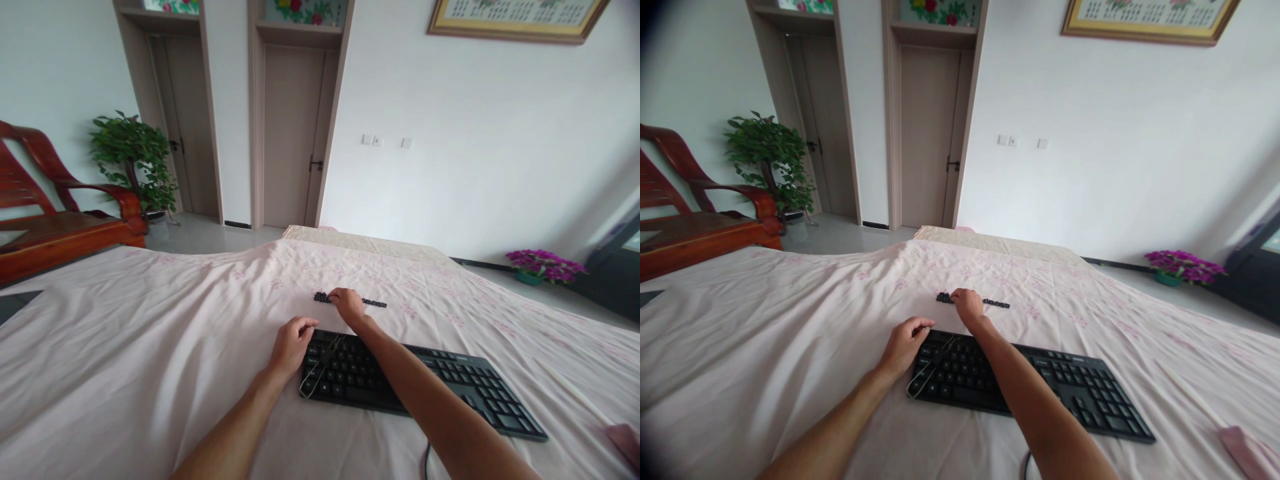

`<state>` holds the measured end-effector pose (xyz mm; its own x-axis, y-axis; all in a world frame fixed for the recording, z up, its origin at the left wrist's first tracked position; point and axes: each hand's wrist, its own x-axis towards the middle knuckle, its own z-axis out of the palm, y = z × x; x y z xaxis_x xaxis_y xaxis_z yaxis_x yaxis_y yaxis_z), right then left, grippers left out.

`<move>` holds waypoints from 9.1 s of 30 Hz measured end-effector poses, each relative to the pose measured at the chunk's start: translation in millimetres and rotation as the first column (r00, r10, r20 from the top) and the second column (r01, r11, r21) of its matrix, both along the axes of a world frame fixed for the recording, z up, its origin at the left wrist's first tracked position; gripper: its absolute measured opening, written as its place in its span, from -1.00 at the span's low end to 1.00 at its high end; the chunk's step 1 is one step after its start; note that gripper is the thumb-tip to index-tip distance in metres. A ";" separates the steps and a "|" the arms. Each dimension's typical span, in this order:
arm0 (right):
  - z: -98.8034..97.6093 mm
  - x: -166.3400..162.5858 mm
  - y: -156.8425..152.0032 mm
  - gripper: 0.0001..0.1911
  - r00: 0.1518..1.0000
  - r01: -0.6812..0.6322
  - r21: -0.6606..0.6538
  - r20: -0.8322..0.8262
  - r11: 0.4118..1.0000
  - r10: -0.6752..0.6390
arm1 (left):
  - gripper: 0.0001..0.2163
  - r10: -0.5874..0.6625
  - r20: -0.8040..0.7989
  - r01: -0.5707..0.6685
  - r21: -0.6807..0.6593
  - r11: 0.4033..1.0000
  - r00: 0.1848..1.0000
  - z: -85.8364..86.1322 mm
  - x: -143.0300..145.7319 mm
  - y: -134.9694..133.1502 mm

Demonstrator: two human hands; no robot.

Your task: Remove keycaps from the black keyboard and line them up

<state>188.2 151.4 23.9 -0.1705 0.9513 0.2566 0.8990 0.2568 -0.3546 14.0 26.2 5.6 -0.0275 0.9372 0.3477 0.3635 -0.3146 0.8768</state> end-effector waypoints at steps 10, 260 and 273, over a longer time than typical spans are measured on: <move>35.8 2.8 -41.3 -0.76 0.980 -0.149 0.067 -0.124 0.987 0.156 | -0.76 -0.010 0.042 0.011 -0.026 1.000 0.999 -1.1 -0.1 0.4; 19.7 48.4 -130.1 -0.78 0.648 -0.541 0.192 -0.526 0.819 0.551 | -0.93 -0.244 -0.480 0.261 -0.032 0.965 0.843 34.8 52.8 -9.1; 19.7 52.2 -134.3 -0.73 0.630 -0.507 0.220 -0.566 0.834 0.532 | -0.91 -0.233 -0.355 0.254 0.013 0.967 0.905 24.9 55.5 -12.4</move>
